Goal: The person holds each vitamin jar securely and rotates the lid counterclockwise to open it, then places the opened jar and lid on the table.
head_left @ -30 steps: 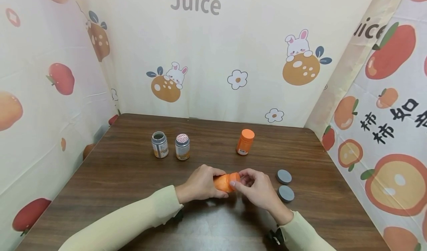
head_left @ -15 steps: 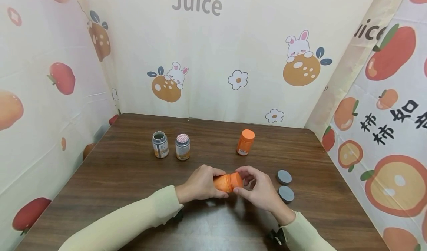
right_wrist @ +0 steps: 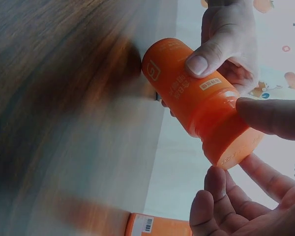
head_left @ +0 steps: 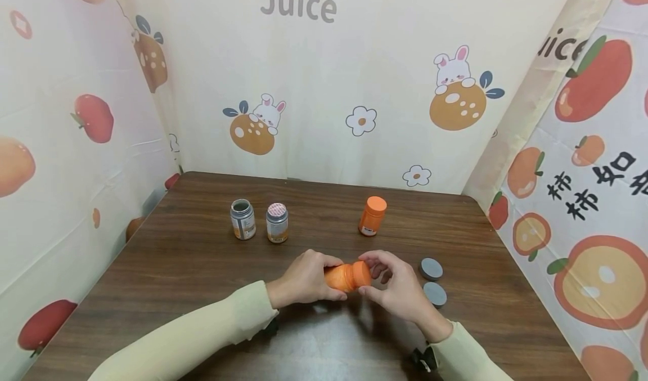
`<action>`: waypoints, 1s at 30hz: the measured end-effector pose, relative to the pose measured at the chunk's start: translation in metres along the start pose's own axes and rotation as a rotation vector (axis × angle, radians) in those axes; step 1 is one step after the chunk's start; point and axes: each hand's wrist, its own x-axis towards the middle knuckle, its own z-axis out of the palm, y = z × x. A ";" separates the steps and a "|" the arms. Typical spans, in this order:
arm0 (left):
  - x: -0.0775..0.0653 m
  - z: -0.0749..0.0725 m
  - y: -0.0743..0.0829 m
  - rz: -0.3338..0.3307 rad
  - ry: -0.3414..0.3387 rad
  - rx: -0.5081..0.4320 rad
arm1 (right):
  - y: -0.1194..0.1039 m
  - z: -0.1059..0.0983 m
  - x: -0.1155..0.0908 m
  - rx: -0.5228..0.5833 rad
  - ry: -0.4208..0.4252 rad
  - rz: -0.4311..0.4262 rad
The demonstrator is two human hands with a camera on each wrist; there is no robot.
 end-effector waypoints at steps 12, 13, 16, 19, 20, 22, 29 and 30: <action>-0.001 0.000 -0.001 0.003 0.016 0.007 | -0.002 -0.005 -0.001 -0.006 0.026 -0.004; -0.001 0.000 -0.001 0.001 0.019 0.006 | -0.002 -0.006 -0.001 -0.005 0.030 -0.004; -0.002 -0.001 -0.002 -0.005 0.021 -0.005 | -0.002 -0.008 -0.001 0.005 0.035 0.000; -0.003 -0.002 -0.002 -0.010 0.028 -0.018 | -0.001 -0.011 0.000 0.012 0.046 0.006; -0.003 -0.002 -0.002 -0.011 0.032 -0.021 | -0.001 -0.012 0.000 0.017 0.051 0.008; -0.003 -0.003 -0.001 -0.009 0.042 -0.028 | 0.000 -0.014 0.001 0.022 0.063 0.012; -0.003 -0.005 -0.001 0.000 0.074 -0.037 | 0.001 -0.020 0.003 0.061 0.085 0.026; -0.003 -0.005 -0.001 0.001 0.078 -0.038 | 0.002 -0.021 0.003 0.057 0.086 0.033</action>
